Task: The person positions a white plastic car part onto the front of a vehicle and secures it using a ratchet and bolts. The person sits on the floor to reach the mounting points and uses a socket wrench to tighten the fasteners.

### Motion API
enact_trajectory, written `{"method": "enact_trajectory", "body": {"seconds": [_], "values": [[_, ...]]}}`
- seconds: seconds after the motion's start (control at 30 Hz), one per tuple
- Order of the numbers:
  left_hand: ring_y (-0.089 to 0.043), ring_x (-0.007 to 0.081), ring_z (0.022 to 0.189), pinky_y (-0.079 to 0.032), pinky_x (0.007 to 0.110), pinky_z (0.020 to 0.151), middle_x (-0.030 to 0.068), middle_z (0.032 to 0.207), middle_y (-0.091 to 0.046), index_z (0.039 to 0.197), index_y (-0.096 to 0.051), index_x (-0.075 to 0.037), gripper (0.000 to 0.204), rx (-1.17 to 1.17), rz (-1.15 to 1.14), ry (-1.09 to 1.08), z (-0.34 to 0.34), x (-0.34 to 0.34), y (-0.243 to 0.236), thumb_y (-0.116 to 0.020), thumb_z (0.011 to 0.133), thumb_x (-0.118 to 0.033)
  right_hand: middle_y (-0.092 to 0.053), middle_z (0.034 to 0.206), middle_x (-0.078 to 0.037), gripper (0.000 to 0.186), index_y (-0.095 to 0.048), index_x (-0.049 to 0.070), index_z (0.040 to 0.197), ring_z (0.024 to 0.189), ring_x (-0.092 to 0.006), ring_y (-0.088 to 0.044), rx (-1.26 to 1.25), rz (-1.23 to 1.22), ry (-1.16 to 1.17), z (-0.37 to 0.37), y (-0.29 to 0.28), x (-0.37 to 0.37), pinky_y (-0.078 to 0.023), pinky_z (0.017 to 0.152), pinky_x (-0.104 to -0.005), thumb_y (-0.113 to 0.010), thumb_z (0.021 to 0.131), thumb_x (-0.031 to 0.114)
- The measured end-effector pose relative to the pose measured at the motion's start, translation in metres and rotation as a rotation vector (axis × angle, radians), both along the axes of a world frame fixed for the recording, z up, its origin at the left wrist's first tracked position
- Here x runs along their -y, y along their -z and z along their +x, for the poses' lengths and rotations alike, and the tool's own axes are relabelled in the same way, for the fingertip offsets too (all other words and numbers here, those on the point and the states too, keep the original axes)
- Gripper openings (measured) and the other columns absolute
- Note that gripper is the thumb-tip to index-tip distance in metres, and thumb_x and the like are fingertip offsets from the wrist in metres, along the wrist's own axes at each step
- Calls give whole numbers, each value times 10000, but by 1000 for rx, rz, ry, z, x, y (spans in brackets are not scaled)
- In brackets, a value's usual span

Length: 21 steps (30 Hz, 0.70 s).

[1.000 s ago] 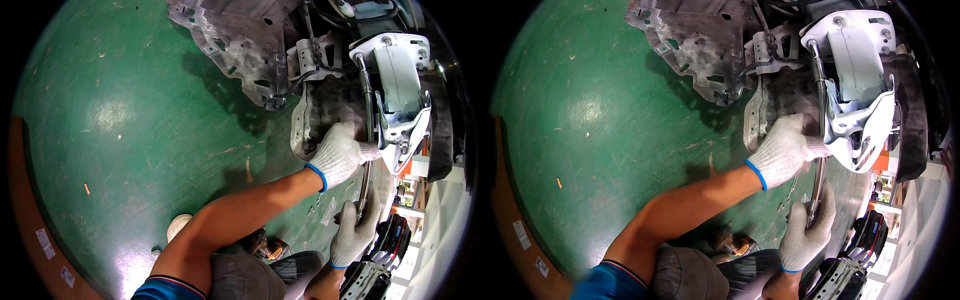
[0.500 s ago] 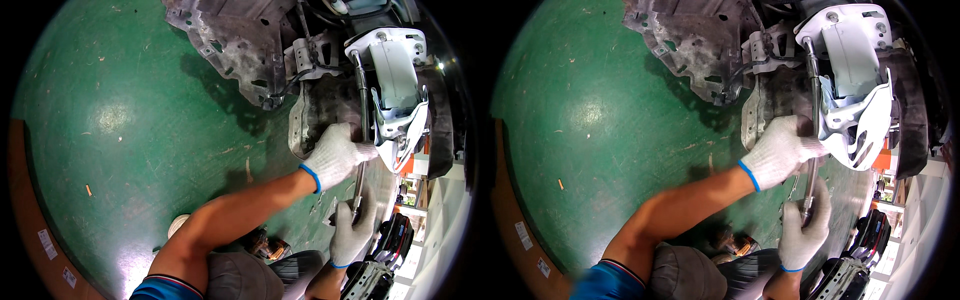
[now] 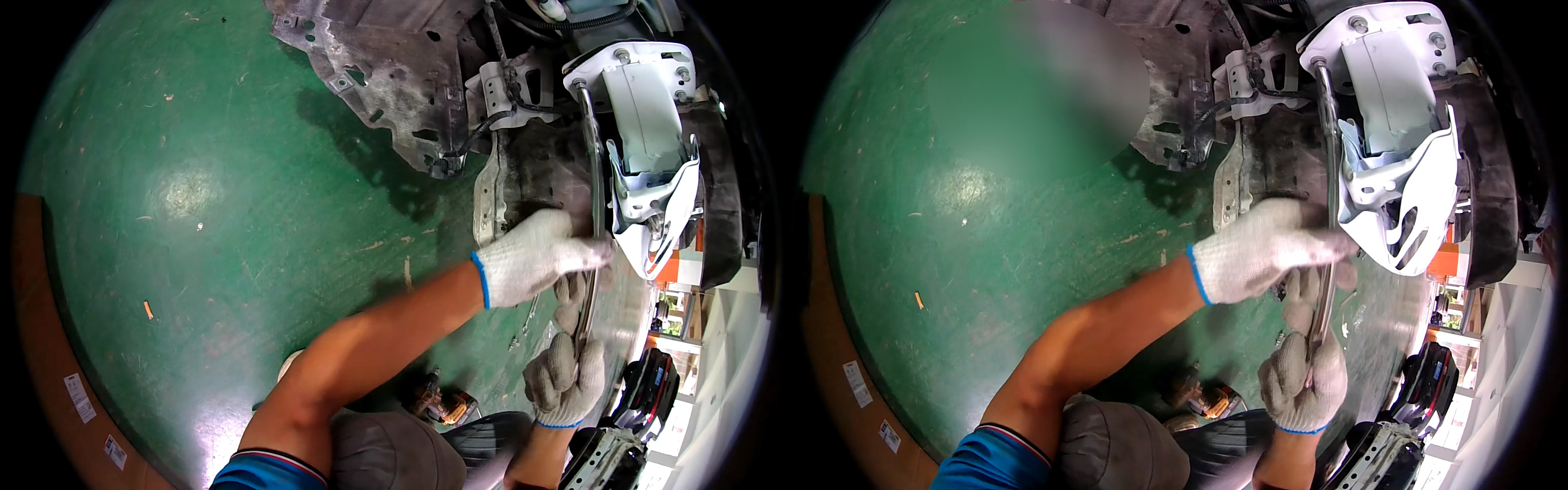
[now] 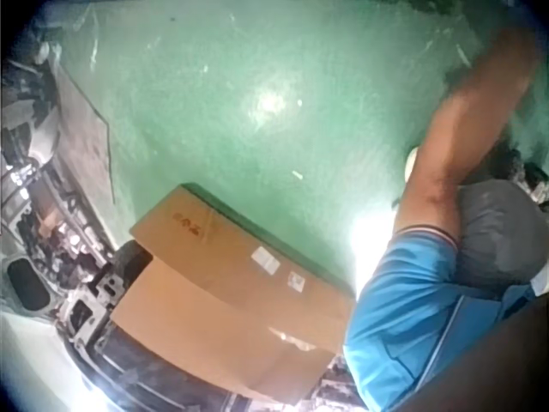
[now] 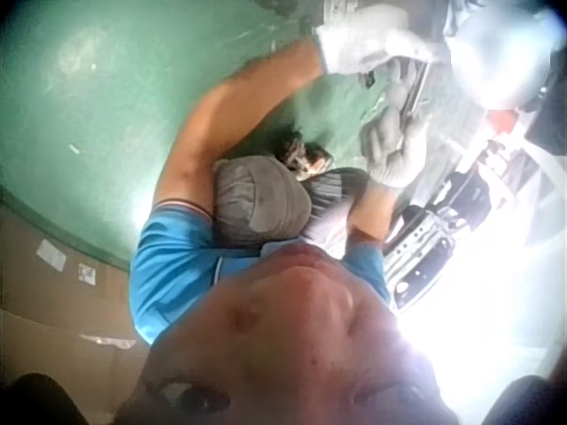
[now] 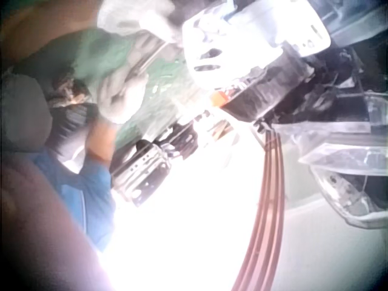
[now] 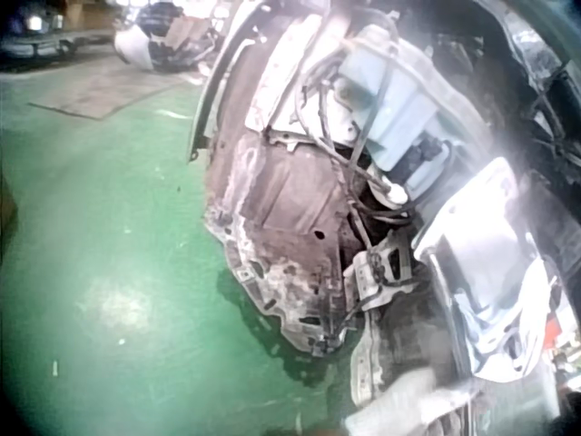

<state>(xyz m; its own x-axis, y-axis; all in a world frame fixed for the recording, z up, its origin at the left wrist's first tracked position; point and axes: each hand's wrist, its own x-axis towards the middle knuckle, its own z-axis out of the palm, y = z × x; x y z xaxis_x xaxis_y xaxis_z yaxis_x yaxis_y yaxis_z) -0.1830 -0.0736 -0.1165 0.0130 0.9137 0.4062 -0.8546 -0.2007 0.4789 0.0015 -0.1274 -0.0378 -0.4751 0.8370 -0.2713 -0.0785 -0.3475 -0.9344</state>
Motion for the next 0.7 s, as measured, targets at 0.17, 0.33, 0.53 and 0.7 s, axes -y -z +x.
{"method": "enact_trajectory", "body": {"seconds": [0.17,0.33,0.53,0.7], "values": [[-638,128,953,-510,290,851,82,1078,-718,1256,-604,46,471,-114,-90,205,19,34,5,-638,1008,-353,-573,623,-83,581,-562,-116,1245,391,-135,-487,494,167,-42,26,-10,9,-381,369,-259,-718,925,343],[-668,205,1005,-522,335,866,136,1081,-700,1295,-620,-17,405,-493,-305,115,75,63,28,-615,1000,-293,-629,709,-88,331,-655,-80,1109,602,-157,-612,954,174,-83,79,-2,-3,-521,580,-298,-678,874,152],[-683,395,932,-544,466,814,181,1032,-703,1132,-657,-63,297,-1210,136,0,133,70,56,-636,943,-292,-592,624,-68,220,-704,0,809,545,-114,-538,1098,300,-260,210,19,-21,-470,528,-323,-808,784,193],[-669,373,1044,-522,494,920,163,1125,-704,1160,-673,-80,373,-2072,487,555,178,26,71,-571,923,-348,-563,614,1,191,-707,8,843,505,-62,-513,933,-73,238,344,62,20,-410,459,-263,-763,838,191]]}}
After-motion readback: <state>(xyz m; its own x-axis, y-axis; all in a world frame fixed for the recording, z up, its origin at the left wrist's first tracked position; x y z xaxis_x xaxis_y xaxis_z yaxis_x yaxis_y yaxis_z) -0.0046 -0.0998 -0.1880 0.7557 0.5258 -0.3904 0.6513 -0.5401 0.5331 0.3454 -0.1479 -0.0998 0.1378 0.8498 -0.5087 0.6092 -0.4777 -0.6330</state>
